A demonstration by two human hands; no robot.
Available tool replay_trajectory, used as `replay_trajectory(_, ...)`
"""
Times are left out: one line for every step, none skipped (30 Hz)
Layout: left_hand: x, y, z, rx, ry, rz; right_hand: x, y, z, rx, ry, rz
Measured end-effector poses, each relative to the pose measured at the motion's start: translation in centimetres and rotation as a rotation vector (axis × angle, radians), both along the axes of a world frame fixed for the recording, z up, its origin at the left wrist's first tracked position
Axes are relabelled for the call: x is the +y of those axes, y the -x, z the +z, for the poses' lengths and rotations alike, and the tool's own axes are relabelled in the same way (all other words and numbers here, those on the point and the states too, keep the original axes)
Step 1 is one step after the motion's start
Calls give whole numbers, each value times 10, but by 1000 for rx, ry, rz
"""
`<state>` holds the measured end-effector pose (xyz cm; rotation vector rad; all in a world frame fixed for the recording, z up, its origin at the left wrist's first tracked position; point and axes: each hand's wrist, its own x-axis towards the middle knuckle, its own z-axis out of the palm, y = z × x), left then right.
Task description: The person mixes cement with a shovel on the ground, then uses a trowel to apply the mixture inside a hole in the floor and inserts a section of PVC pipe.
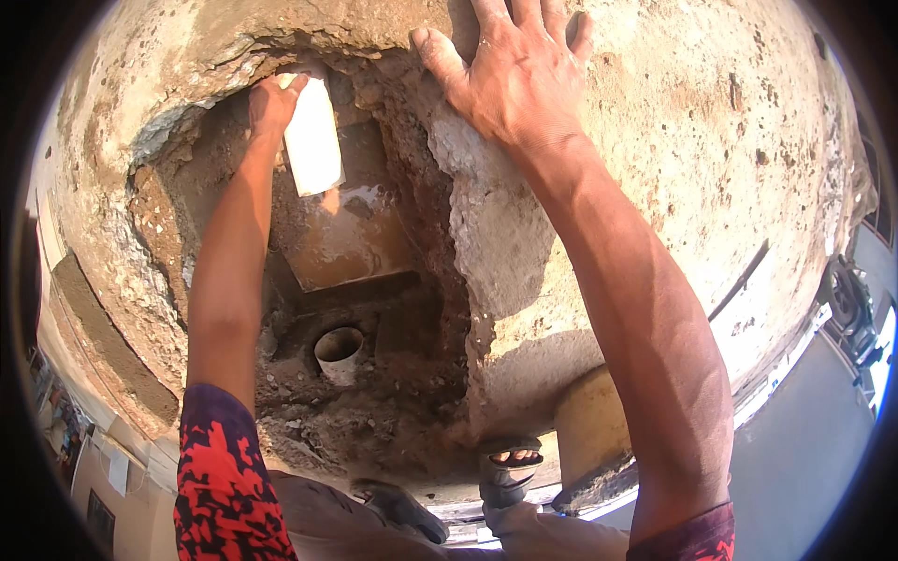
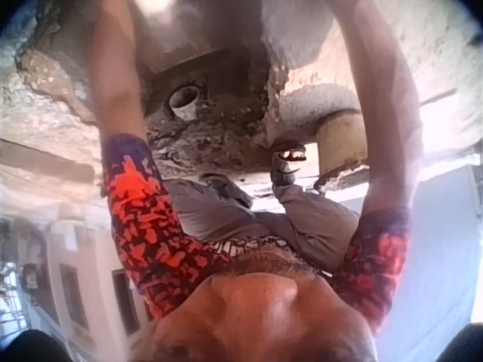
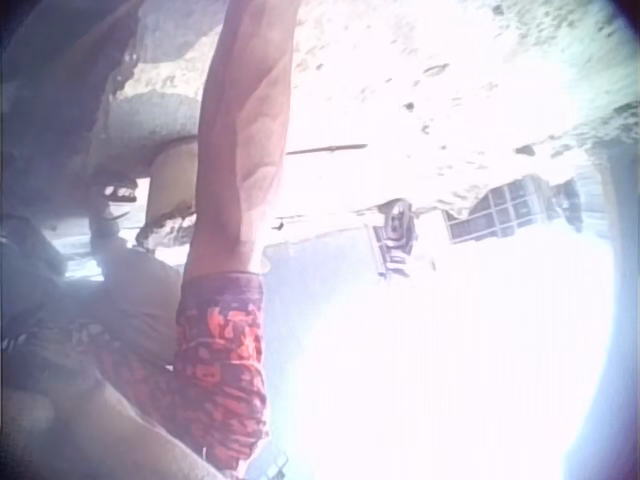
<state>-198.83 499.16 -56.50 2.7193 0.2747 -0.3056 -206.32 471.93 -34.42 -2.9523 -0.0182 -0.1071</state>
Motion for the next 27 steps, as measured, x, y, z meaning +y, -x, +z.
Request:
replay_trajectory(-1, 7, -4, -109, -1, -8, -1, 0, -1, -7, 2, -2)
replay_trajectory(3, 10, -3, -69, 22, 16, 2, 0, -1, -16, -3, 3)
replay_trajectory(8, 8, -6, -71, 27, 9, 4, 0, -1, -16, -13, 1)
replay_trajectory(12, 3, -7, -74, 31, 3, 7, -1, 0, -16, -24, 0)
replay_trajectory(10, -2, -2, -81, 46, -9, 6, -2, 4, -21, -24, -8)
replay_trajectory(8, -4, 4, 19, 31, -45, 3, -3, 3, 0, -11, -1)
replay_trajectory(9, 0, 11, 40, 29, -45, -1, -3, -2, 21, 1, 8)
replay_trajectory(9, 5, 16, 59, 33, -49, -7, -4, -7, 39, 18, 15)
replay_trajectory(14, 9, 25, 69, 32, -48, -9, -4, -11, -42, 38, 47)
replay_trajectory(19, 16, 34, 54, 37, -15, -9, -5, -17, -123, 55, 81)
replay_trajectory(18, 28, 48, 57, 89, 27, -11, -3, -24, -196, 74, 112)
replay_trajectory(16, 45, 64, 61, 144, 67, -12, -1, -25, -196, 77, 118)
replay_trajectory(21, 63, 83, 57, 194, 109, -12, 1, -26, -167, 84, 93)
replay_trajectory(42, 89, 93, 70, 223, 60, -5, 0, -27, -150, 67, 81)
replay_trajectory(58, 120, 99, 84, 259, 6, -2, 0, -26, -132, 59, 67)
replay_trajectory(56, 154, 119, 166, 330, -74, -7, 0, -23, -100, 69, 51)
replay_trajectory(46, 189, 146, 294, 490, -108, -14, 2, -18, -60, 94, 36)
replay_trajectory(56, 231, 161, 370, 411, -210, -9, 1, -14, -14, 95, 29)
replay_trajectory(52, 267, 196, 485, 515, -277, -10, 2, -12, 34, 110, 15)
replay_trajectory(56, 307, 215, 542, 593, -338, -8, 1, -9, 81, 101, 22)
replay_trajectory(61, 348, 221, 572, 635, -388, -4, -1, -5, 128, 90, 31)
replay_trajectory(65, 392, 228, 527, 583, -443, 0, -3, 1, 185, 72, 40)
replay_trajectory(64, 423, 232, 635, 562, -563, -9, -6, 16, 274, 128, 99)
replay_trajectory(59, 439, 234, 733, 542, -701, -38, -11, 22, 299, 139, 184)
replay_trajectory(51, 444, 232, 728, 516, -726, -68, -8, 30, 338, 167, 255)
replay_trajectory(50, 458, 232, 754, 484, -735, -65, 10, 47, 408, 178, 352)
replay_trajectory(47, 481, 231, 799, 467, -748, -52, 43, 69, 503, 189, 442)
